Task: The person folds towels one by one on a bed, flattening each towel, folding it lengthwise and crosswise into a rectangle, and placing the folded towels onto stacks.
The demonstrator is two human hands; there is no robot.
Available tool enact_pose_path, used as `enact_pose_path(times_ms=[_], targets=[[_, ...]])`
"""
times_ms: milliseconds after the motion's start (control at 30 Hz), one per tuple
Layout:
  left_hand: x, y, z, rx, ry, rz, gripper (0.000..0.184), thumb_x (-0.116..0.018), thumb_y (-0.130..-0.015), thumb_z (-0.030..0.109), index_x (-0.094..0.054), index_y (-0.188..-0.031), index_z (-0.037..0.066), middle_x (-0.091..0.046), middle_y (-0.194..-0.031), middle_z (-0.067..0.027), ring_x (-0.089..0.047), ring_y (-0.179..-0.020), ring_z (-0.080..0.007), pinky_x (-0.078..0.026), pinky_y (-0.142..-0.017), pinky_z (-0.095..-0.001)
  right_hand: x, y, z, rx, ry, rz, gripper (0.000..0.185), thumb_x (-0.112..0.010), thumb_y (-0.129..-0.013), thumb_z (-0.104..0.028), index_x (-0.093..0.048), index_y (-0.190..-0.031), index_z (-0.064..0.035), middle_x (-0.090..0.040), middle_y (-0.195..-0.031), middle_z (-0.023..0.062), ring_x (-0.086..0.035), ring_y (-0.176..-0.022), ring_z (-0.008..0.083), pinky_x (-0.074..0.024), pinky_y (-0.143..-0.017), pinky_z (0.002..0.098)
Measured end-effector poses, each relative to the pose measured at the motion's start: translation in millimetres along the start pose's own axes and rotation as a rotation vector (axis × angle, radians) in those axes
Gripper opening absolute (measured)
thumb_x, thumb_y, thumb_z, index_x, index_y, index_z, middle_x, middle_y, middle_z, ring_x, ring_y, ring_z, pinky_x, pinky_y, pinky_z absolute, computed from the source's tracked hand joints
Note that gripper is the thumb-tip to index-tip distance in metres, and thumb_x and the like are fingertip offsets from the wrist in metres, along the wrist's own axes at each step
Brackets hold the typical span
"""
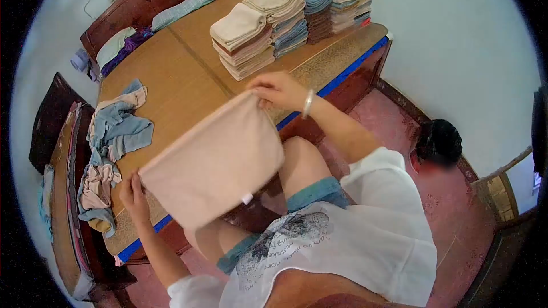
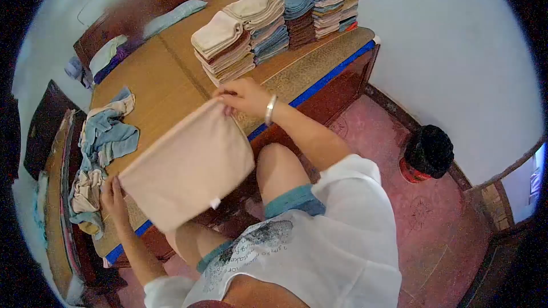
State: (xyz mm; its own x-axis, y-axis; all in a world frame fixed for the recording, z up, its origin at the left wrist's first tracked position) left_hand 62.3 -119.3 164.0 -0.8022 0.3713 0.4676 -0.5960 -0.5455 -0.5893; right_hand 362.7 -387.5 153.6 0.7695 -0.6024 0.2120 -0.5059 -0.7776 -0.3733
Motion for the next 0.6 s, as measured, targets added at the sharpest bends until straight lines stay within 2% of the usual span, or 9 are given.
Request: enact_pose_path(times_ms=[67,133,167,267,300,367,467,533,600], targets=[[3.1,-20.3,-6.3,-0.024,-0.046,0.098,0.018,-0.046,-0.09,0.012,-0.059,-0.093,-0.001,-0.045,-0.066,0.0036,-0.037,-0.055,-0.0046,-0.029,-0.05,-0.019,-3.1,-28.0,13.1,0.048,0.033,0.034,0.02,-0.053,-0.085,-0.013,-0.06,-0.099,0.0001,-0.063,-0.076,0.0085,-0.061,-0.065,0.0119,-0.0488,-0.057,0.0252],[0.5,-32.7,5.7,-0.08,-0.079,0.146,0.017,-0.047,-0.09,0.011,-0.059,-0.093,0.0,-0.048,-0.068,0.0024,-0.039,-0.057,-0.0063,-0.032,-0.051,-0.0201,3.0,-39.9,-5.7,0.373,0.291,0.216,0.018,-0.053,-0.083,-0.012,-0.061,-0.095,-0.0016,-0.064,-0.08,0.0122,-0.063,-0.072,0.0209,-0.0486,-0.062,0.03],[3.6,-34.3,12.4,-0.133,-0.114,0.19,0.016,-0.048,-0.09,0.01,-0.059,-0.093,0.0,-0.05,-0.069,0.0012,-0.042,-0.058,-0.008,-0.034,-0.052,-0.0213,2.1,-41.7,-3.5,0.312,0.326,0.23,0.016,-0.055,-0.081,-0.012,-0.062,-0.093,-0.0039,-0.063,-0.086,0.0142,-0.062,-0.078,0.0287,-0.0478,-0.067,0.0339],[-9.2,-22.9,-20.0,-0.2,-0.32,0.131,0.013,-0.049,-0.087,0.006,-0.058,-0.095,0.0,-0.057,-0.075,-0.0057,-0.052,-0.067,-0.0127,-0.042,-0.059,-0.0257,-9.5,-35.8,20.4,0.401,0.51,0.276,0.015,-0.054,-0.082,-0.013,-0.062,-0.092,-0.0058,-0.063,-0.086,0.014,-0.061,-0.078,0.0303,-0.0483,-0.068,0.0352],[-13.7,-10.3,-64.5,-0.298,-0.313,0.155,0.016,-0.05,-0.083,0.001,-0.058,-0.097,0.001,-0.06,-0.082,-0.0125,-0.058,-0.076,-0.019,-0.045,-0.067,-0.0292,-15.4,-30.2,35.7,0.39,0.489,0.259,0.015,-0.054,-0.082,-0.013,-0.062,-0.092,-0.0058,-0.063,-0.086,0.014,-0.061,-0.078,0.0303,-0.0483,-0.068,0.0352],[-39.5,18.5,-56.3,-0.277,-0.391,0.046,0.019,-0.051,-0.079,0.0,-0.059,-0.096,0.004,-0.061,-0.085,-0.0147,-0.06,-0.079,-0.0281,-0.047,-0.071,-0.0336,-28.8,-13.6,81.0,0.258,0.588,0.188,0.014,-0.053,-0.082,-0.013,-0.063,-0.091,-0.0081,-0.063,-0.088,0.0141,-0.06,-0.079,0.0317,-0.0482,-0.07,0.0374],[-71.7,63.8,-80.0,-0.147,-0.506,-0.122,0.018,-0.052,-0.079,0.002,-0.06,-0.094,0.006,-0.06,-0.086,-0.0152,-0.058,-0.078,-0.0321,-0.047,-0.068,-0.0374,-49.3,18.9,138.1,0.16,0.64,0.046,0.014,-0.053,-0.082,-0.011,-0.062,-0.092,-0.0088,-0.063,-0.09,0.0133,-0.06,-0.08,0.0314,-0.0485,-0.07,0.0383],[-77.1,83.8,-74.0,-0.171,-0.49,-0.092,0.016,-0.053,-0.078,0.002,-0.06,-0.092,0.006,-0.06,-0.084,-0.0151,-0.058,-0.075,-0.0315,-0.047,-0.067,-0.0366,-51.0,36.4,133.4,0.267,0.657,0.098,0.016,-0.053,-0.081,-0.011,-0.061,-0.095,-0.0086,-0.063,-0.091,0.0131,-0.06,-0.08,0.0311,-0.0484,-0.07,0.0382],[-73.6,85.7,-72.4,-0.139,-0.481,-0.102,0.014,-0.053,-0.078,0.003,-0.06,-0.09,0.006,-0.061,-0.084,-0.0147,-0.058,-0.075,-0.0313,-0.047,-0.067,-0.0363,-51.5,40.5,134.2,0.251,0.684,0.073,0.017,-0.053,-0.08,-0.009,-0.06,-0.096,-0.0079,-0.063,-0.091,0.0134,-0.06,-0.081,0.0308,-0.0486,-0.07,0.038]])
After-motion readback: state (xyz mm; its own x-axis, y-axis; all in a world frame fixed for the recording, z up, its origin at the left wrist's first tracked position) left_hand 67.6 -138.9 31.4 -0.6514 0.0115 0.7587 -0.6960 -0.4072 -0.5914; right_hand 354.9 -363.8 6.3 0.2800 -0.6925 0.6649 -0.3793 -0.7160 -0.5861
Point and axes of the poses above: each hand's wrist, its own y-axis away from the middle knuckle, its own x-axis out of the back of the hand, z = x × y, the point moved 9 cm from there along -y, towards the middle knuckle
